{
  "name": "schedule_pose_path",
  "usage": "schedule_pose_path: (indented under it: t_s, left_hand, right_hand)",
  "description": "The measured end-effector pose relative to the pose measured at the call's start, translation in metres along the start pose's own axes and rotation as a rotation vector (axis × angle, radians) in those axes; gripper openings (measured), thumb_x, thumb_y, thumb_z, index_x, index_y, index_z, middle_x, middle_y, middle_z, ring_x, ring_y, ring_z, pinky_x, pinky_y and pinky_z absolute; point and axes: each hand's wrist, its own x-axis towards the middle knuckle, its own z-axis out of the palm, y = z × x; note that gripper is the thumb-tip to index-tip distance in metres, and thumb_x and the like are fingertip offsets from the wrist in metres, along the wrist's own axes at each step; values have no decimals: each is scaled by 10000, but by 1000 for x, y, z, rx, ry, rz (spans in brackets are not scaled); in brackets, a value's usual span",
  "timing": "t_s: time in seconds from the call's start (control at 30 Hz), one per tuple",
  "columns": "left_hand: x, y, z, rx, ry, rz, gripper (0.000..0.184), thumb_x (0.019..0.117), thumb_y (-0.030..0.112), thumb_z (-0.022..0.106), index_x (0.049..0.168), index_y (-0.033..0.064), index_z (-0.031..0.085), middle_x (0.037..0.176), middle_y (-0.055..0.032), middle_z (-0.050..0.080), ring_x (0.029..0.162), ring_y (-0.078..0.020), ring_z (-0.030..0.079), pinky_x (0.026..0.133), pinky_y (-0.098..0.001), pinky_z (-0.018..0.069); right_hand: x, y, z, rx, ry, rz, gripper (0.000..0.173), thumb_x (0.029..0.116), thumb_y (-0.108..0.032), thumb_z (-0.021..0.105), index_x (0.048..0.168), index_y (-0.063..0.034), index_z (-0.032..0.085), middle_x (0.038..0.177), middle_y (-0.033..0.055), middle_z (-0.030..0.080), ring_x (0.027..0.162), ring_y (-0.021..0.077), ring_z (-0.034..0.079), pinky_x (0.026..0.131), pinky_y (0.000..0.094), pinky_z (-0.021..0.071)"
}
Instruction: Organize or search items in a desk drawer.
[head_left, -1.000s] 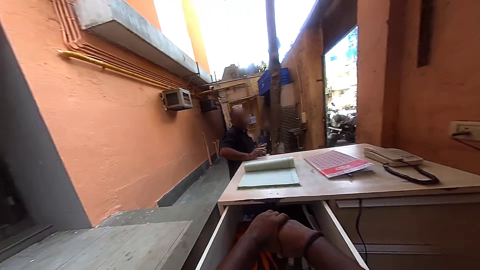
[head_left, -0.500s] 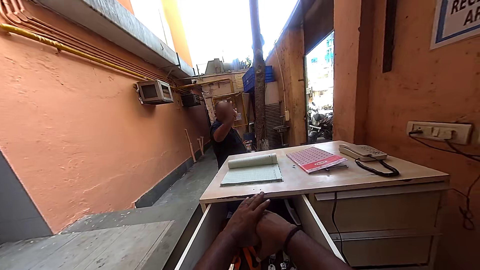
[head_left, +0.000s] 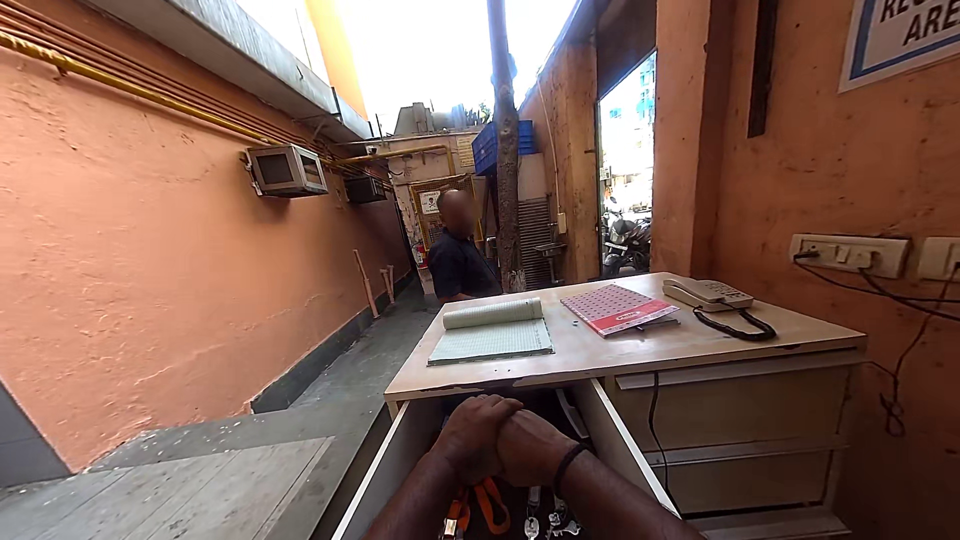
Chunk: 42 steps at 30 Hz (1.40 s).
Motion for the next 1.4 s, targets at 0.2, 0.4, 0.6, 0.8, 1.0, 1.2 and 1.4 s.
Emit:
schedule_pose_path:
  t_s: [0.2,0.4,0.6,0.8,1.0,1.2,1.4]
  left_hand:
    - [1,4,-2,21,1,-23,618,773,407,725,1344,186,647,1189,-75,726,1118,-262,693,951,-473,556]
    - [1,10,-11,-57,-115,-124,517,783,371,717,1277,224,678,1171,-43,731,1126,-240,692,942,-517,559]
    - [1,12,-16,-33,-160,-171,481,774,384,709,1233,241,691,1108,-25,746,1076,-230,708,900,-518,567]
    - [-1,3,3,-82,7,-77,539,777,351,717,1294,203,679,1195,-30,732,1135,-213,695,955,-474,565]
    - [1,0,16,-190,-54,-68,700,726,245,798,1397,174,616,1303,-35,693,1232,-192,648,1072,-425,510]
    - [6,9,15,-128,-171,-128,716,729,201,762,1421,213,582,1253,-46,710,1187,-240,670,1011,-503,531]
    - [9,18,14,-149,-270,-187,730,728,175,773,1424,254,565,1209,-70,718,1143,-292,682,967,-559,540]
  right_hand:
    - [-2,3,0,6,-31,8,255,959,-224,613,921,23,668,986,210,694,999,382,674,916,558,517]
    - [-3,-1,-2,166,-50,77,198,916,-167,649,959,25,665,952,200,689,930,369,684,832,580,536]
    - [1,0,1,202,-52,94,189,902,-173,659,877,13,640,877,179,671,855,344,679,761,561,536]
    - [1,0,0,72,-47,39,178,923,-150,635,927,26,663,938,200,686,939,375,677,851,573,522]
    - [3,3,2,72,-147,79,245,949,-213,659,923,31,671,941,208,688,934,387,675,844,597,518]
    - [3,10,5,88,-214,135,323,980,-291,635,933,27,668,996,218,683,988,397,670,854,613,514]
    - [4,18,13,140,-238,181,453,939,-431,697,979,20,695,1015,219,696,995,400,674,874,648,511]
